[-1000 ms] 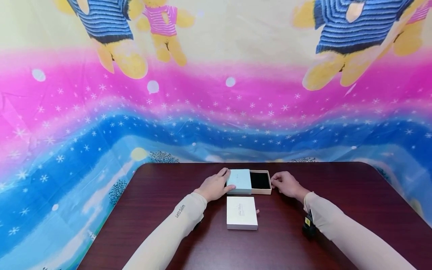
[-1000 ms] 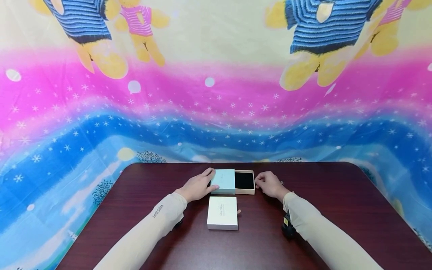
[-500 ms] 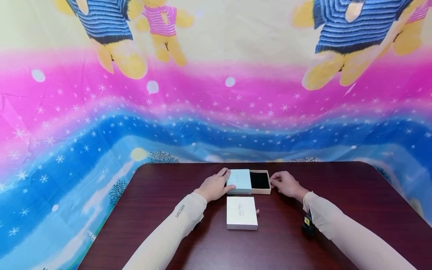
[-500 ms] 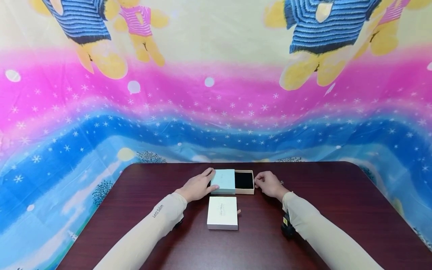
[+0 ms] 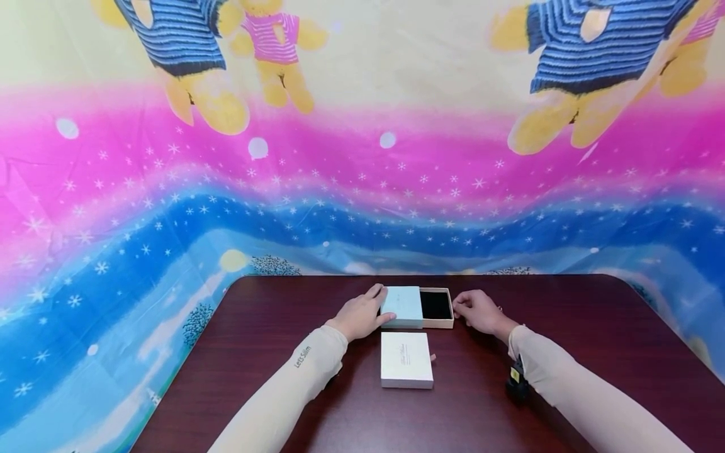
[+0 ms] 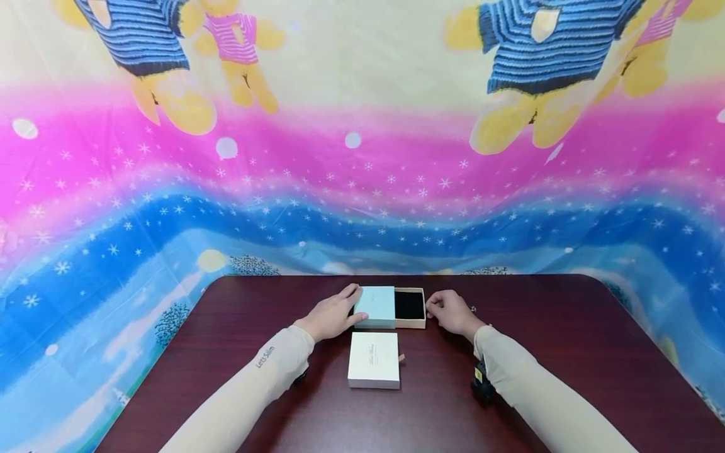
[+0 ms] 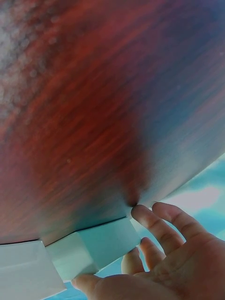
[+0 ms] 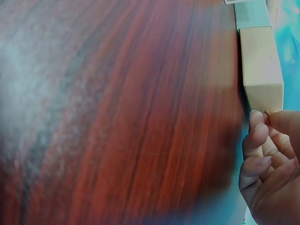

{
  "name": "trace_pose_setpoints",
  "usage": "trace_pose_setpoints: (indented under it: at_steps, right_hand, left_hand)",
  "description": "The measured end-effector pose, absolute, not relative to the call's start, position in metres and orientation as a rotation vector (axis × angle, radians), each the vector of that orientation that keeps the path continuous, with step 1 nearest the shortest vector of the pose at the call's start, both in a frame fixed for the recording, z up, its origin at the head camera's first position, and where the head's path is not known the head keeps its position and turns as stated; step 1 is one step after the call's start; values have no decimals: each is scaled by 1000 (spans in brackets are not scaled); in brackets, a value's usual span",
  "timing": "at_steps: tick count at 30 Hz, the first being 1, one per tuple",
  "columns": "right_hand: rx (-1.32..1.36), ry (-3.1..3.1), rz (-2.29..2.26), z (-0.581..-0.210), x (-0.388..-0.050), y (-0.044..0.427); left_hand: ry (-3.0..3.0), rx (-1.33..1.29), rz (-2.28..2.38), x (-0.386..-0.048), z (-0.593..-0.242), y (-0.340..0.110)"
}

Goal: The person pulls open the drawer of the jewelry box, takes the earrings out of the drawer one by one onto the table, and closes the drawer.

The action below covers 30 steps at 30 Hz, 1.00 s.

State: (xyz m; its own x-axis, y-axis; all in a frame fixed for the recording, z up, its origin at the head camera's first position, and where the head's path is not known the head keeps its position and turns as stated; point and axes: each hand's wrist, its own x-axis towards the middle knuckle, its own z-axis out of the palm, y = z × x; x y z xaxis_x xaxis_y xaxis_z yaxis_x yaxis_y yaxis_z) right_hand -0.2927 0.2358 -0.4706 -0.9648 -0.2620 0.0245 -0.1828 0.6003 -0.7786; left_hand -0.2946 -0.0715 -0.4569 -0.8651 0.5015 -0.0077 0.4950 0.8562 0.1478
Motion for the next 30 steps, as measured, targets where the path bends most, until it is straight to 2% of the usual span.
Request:
trace_pose_setpoints:
  at_steps: [30]
  right_hand:
    - [-383,2727,-1301,-474,-299,230]
  left_hand:
    - [2982,799,190,-296,-458,-71]
